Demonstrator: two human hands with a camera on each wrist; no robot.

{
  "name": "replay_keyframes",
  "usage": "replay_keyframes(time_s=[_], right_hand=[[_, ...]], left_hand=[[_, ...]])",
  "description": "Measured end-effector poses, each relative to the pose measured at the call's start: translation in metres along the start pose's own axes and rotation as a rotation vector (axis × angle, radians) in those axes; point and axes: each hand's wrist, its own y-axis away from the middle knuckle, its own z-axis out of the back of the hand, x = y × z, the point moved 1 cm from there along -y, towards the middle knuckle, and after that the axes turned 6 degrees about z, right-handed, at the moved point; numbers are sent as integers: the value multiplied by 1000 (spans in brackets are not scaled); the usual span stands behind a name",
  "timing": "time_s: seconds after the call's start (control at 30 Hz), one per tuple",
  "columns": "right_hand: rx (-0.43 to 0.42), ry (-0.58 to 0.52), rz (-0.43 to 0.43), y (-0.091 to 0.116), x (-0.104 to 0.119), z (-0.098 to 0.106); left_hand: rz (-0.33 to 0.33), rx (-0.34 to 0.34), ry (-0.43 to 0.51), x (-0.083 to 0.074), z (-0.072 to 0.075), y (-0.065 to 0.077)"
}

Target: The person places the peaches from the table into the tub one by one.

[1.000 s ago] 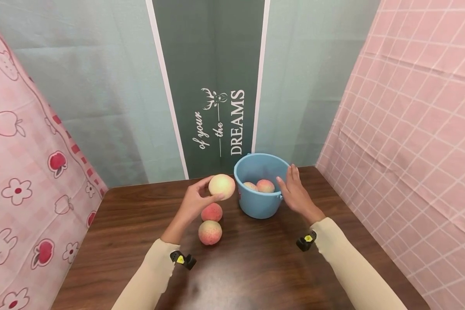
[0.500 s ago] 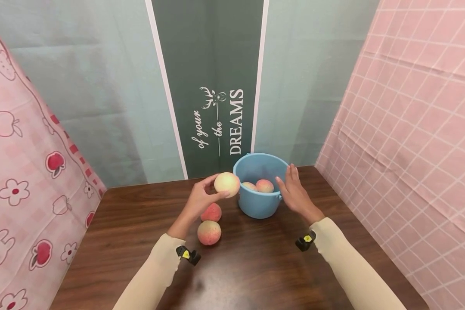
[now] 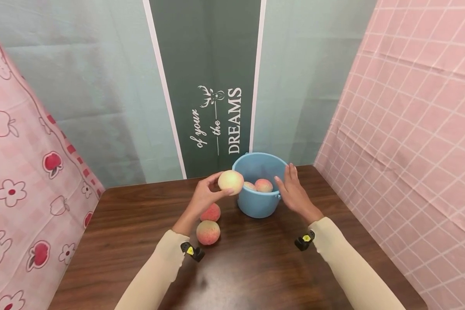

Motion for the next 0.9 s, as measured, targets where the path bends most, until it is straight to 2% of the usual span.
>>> replay_keyframes(time_s=[0.27, 0.53, 0.9], right_hand=[[-2, 5, 1, 0, 0, 1], [-1, -2, 10, -2, 4, -5], [-3, 6, 7, -8, 1, 1]], left_hand=[[22, 9, 25, 0, -6, -4], [51, -10, 15, 3, -4, -8], [32, -21, -11, -1, -7, -26]])
